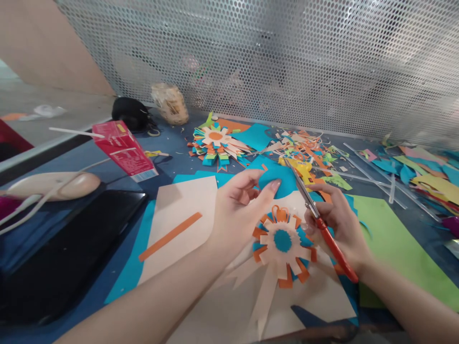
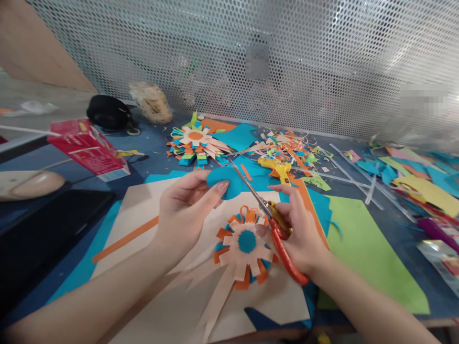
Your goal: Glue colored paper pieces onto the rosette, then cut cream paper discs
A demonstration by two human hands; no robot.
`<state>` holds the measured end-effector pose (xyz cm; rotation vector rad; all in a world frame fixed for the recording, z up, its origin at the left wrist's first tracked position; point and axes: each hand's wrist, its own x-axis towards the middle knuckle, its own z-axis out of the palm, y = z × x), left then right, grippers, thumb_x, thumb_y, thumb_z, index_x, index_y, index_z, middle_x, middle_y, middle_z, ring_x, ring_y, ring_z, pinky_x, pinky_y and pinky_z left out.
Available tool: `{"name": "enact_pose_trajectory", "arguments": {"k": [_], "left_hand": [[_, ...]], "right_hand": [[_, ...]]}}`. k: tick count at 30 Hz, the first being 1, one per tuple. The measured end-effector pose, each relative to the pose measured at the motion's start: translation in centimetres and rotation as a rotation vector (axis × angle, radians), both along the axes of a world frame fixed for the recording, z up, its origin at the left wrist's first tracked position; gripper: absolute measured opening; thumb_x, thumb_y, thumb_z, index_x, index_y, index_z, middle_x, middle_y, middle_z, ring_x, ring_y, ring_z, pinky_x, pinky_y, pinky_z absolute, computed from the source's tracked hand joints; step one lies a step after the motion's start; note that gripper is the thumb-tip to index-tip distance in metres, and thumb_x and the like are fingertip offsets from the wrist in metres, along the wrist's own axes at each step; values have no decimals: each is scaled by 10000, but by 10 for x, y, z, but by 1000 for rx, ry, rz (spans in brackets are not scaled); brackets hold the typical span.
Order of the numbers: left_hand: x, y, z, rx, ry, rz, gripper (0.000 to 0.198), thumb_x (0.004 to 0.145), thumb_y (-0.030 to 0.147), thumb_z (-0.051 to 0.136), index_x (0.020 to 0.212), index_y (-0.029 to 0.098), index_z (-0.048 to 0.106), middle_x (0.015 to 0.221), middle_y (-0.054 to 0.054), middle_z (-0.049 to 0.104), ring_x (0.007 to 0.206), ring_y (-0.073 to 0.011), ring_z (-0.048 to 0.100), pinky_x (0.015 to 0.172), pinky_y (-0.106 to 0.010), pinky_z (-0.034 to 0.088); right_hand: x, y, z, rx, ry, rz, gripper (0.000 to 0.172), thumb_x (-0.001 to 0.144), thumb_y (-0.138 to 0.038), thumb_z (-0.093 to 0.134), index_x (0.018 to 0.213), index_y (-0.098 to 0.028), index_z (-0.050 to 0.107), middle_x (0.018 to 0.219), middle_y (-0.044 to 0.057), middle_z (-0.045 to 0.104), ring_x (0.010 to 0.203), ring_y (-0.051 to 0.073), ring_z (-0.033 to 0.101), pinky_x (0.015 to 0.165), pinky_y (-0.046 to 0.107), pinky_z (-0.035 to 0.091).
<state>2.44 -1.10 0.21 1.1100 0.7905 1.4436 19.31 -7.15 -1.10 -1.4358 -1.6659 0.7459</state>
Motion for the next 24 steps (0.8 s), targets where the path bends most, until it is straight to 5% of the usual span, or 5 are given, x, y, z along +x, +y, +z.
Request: {"name": "enact_pose_trajectory", "arguments": {"k": [10,24], "left_hand": [[-2,4,-4,119,-77,-39,53,714,209,679,668,200,654,623,42,618,533,-70,507,519,-199,450],[-1,2,-3,103,7,0,51,675,207,683,660,180,643,607,30,579,524,-71,483,478,-182,425]], "right_hand": [[1,-2,0,-37,-5,-4,491,744,-241,610,1154,-289,343,605,-75,488,531,126,486,492,234,391],[2,-1,1,-21,-40,1,490,745,-237,606,1157,-282,343,621,-74,486,533,117,482,502,230,392]]}}
